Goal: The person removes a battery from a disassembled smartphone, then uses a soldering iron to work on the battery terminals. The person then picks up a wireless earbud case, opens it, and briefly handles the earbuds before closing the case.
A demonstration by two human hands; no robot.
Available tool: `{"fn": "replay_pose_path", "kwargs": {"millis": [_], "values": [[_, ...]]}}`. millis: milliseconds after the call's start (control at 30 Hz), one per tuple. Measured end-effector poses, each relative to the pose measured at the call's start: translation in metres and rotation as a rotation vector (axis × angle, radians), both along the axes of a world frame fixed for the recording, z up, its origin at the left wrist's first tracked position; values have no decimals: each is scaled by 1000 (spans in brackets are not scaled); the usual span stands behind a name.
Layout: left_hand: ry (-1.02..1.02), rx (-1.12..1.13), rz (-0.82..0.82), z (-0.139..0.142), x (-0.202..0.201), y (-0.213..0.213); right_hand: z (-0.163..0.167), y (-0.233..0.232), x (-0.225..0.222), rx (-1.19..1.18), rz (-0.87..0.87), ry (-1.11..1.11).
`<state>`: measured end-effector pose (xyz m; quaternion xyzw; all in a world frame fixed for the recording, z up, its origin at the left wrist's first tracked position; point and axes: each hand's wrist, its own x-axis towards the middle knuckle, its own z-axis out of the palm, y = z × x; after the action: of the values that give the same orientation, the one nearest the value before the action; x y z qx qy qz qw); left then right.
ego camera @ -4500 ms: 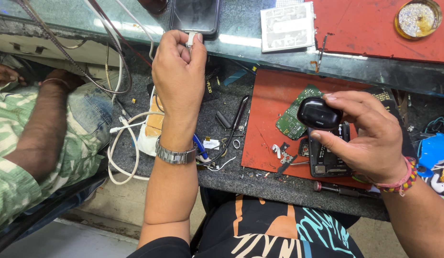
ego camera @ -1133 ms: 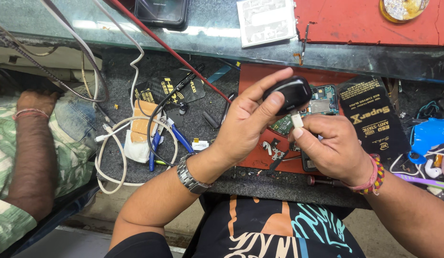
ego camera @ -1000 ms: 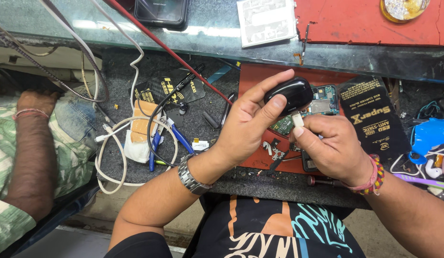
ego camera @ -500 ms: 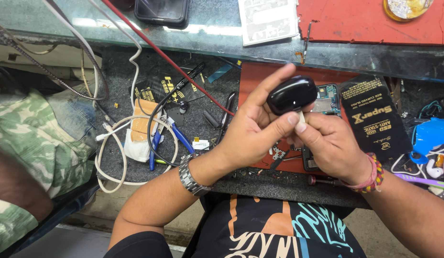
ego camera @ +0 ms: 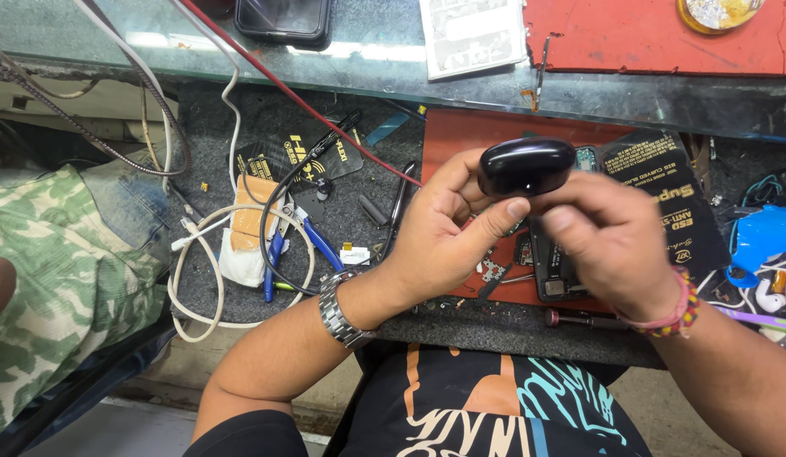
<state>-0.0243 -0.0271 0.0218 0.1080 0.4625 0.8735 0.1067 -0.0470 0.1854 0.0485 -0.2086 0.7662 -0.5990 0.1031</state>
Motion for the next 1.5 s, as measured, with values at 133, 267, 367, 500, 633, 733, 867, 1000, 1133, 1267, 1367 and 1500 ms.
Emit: {"fn": "replay_pose_path", "kwargs": {"millis": [133, 267, 367, 500, 633, 733, 867, 1000, 1133, 1267, 1367, 1500], "values": [[42, -165, -22, 4, -3, 0, 6, 2, -1, -331, -150, -133], [-21, -269, -97, 10, -1, 1, 4, 9, -3, -214, -91, -49], [-51, -297, -148, 13, -1, -2, 1, 16, -5, -245, -86, -154], [19, -295, -194, 15, -2, -2, -2, 16, -4, -331, -148, -229], [67, -326, -177, 15, -1, -2, 3, 11, 0, -258, -296, -250], [45, -310, -164, 16, -2, -6, 7, 7, -2, -226, -233, -46], [145, -374, -44, 18, -3, -11, 15, 9, -5, -191, -185, 169], [381, -566, 115, 21, -4, -15, 18, 6, -5, -135, -146, 247], [535, -711, 208, 23, -6, -17, 18, 3, -6, -48, -137, 293], [626, -765, 248, 24, -6, -17, 18, 5, -5, 39, -154, 370], [679, -775, 248, 26, -7, -18, 16, 8, -6, 33, -159, 395], [715, -791, 230, 28, -6, -19, 9, 12, -6, -12, -168, 434]]}}
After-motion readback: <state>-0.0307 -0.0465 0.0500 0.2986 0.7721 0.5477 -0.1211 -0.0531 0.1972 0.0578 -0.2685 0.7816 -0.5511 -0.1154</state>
